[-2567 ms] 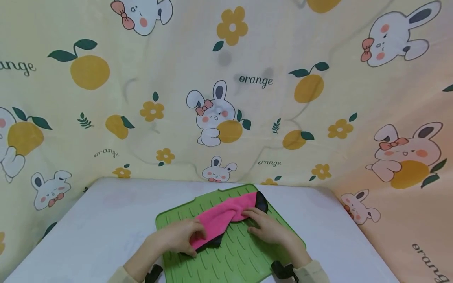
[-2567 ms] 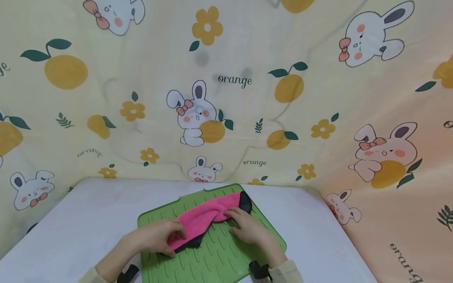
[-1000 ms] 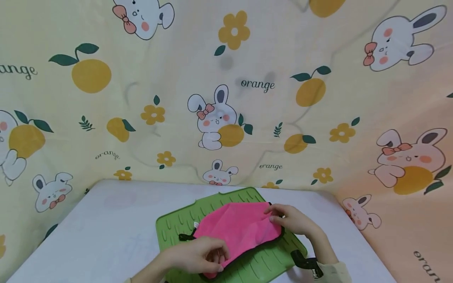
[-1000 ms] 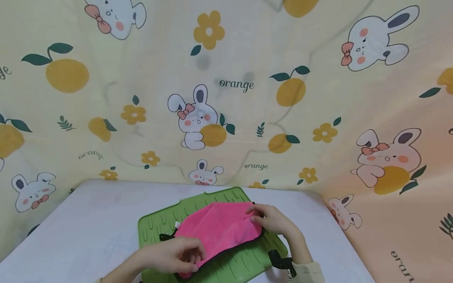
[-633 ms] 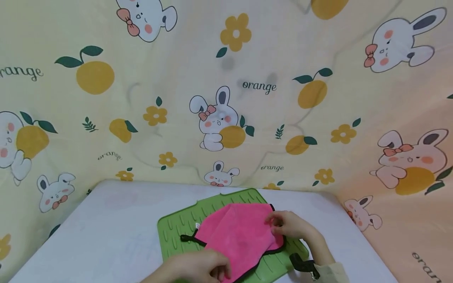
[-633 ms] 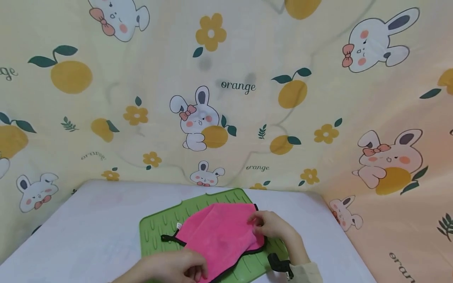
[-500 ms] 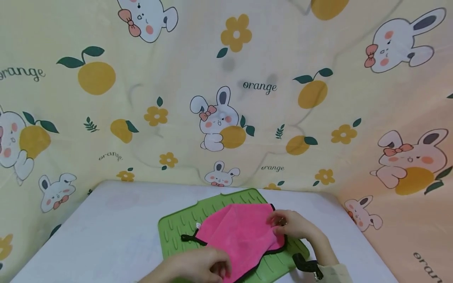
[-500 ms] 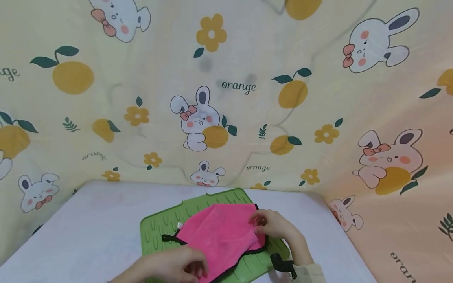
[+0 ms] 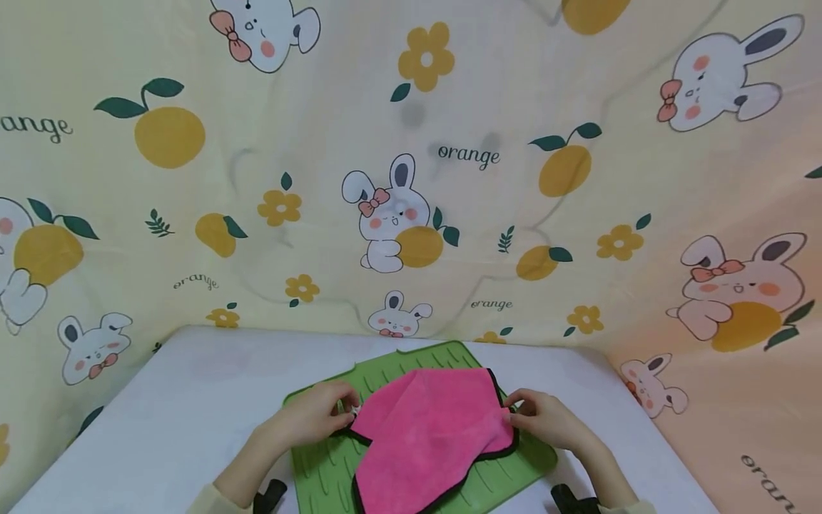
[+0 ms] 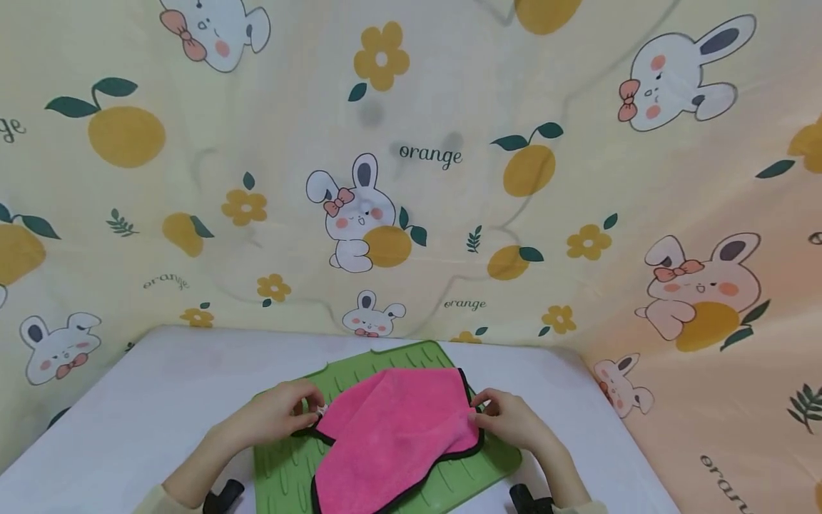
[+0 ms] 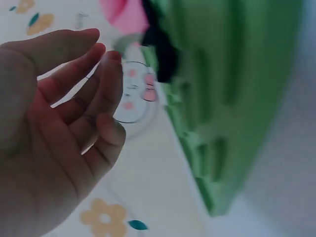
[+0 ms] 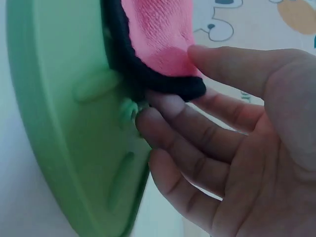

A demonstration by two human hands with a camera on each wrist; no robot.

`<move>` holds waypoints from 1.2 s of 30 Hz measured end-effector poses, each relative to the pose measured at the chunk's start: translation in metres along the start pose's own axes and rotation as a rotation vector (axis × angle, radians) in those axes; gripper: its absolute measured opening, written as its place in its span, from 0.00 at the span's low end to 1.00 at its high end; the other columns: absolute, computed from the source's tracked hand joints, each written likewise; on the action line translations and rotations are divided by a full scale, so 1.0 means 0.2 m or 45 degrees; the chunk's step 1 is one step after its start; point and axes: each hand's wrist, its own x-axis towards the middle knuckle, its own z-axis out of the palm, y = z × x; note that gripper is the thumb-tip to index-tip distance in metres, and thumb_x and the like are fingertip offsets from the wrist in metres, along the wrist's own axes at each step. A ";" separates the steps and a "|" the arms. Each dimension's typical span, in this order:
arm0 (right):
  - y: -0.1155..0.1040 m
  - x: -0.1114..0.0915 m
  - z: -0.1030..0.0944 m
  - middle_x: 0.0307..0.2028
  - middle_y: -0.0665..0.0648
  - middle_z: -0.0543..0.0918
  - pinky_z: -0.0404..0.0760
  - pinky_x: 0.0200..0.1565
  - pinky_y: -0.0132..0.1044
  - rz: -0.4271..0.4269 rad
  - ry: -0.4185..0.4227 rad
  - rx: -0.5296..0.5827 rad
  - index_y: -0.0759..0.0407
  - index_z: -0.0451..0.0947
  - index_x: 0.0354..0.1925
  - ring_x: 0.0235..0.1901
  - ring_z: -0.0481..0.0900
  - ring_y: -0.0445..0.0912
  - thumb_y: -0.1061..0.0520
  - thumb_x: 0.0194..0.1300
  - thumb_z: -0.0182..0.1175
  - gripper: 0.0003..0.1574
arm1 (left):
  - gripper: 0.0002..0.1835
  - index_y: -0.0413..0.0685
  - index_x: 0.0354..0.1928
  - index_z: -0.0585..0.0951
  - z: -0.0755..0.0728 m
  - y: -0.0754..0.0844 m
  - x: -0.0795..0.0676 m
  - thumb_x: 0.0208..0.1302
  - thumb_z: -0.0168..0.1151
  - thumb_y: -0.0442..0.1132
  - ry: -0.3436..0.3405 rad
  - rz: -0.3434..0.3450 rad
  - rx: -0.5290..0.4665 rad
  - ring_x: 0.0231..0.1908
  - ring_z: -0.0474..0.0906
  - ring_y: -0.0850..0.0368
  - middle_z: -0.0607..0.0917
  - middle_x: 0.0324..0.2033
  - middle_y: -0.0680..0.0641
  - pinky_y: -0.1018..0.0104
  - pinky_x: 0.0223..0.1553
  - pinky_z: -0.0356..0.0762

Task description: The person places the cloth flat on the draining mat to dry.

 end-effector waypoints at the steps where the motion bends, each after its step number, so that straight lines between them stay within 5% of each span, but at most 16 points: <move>1: 0.00 0.00 0.01 0.27 0.50 0.81 0.73 0.30 0.34 -0.001 -0.015 0.012 0.61 0.81 0.51 0.28 0.75 0.42 0.52 0.69 0.68 0.18 | 0.05 0.44 0.44 0.85 0.00 -0.02 0.00 0.67 0.68 0.32 -0.007 -0.021 0.012 0.36 0.79 0.62 0.84 0.36 0.54 0.65 0.36 0.80; 8: 0.00 0.03 0.05 0.22 0.47 0.67 0.65 0.28 0.32 -0.030 -0.065 -0.034 0.58 0.81 0.55 0.25 0.64 0.38 0.54 0.68 0.70 0.20 | 0.10 0.47 0.46 0.86 0.05 -0.09 0.01 0.63 0.73 0.34 -0.069 -0.001 0.028 0.38 0.80 0.60 0.85 0.38 0.54 0.62 0.40 0.80; 15: 0.00 0.03 0.05 0.44 0.52 0.84 0.77 0.49 0.43 -0.047 -0.088 -0.088 0.54 0.82 0.54 0.46 0.74 0.48 0.53 0.68 0.70 0.18 | 0.14 0.51 0.45 0.86 0.08 -0.09 0.02 0.59 0.76 0.32 -0.114 0.014 0.021 0.34 0.75 0.65 0.83 0.36 0.56 0.65 0.37 0.78; 23: 0.01 0.03 0.03 0.55 0.56 0.83 0.77 0.56 0.53 -0.073 -0.130 -0.033 0.52 0.81 0.56 0.54 0.75 0.53 0.52 0.70 0.68 0.18 | 0.11 0.50 0.45 0.85 0.07 -0.10 0.00 0.63 0.73 0.31 -0.121 0.001 -0.051 0.38 0.80 0.64 0.86 0.36 0.55 0.62 0.41 0.81; 30: 0.04 -0.02 -0.05 0.41 0.59 0.81 0.84 0.35 0.39 -0.046 -0.220 0.197 0.61 0.77 0.59 0.36 0.80 0.47 0.58 0.72 0.66 0.20 | 0.08 0.50 0.46 0.87 -0.02 -0.12 -0.02 0.67 0.69 0.31 0.054 0.020 0.059 0.44 0.84 0.56 0.88 0.40 0.55 0.55 0.48 0.83; 36: 0.07 -0.05 -0.09 0.36 0.54 0.79 0.74 0.37 0.33 -0.075 -0.206 0.099 0.59 0.79 0.57 0.37 0.75 0.43 0.57 0.67 0.71 0.23 | 0.10 0.50 0.45 0.89 -0.09 -0.12 -0.04 0.68 0.66 0.29 0.220 -0.039 0.144 0.47 0.85 0.50 0.88 0.42 0.54 0.49 0.51 0.83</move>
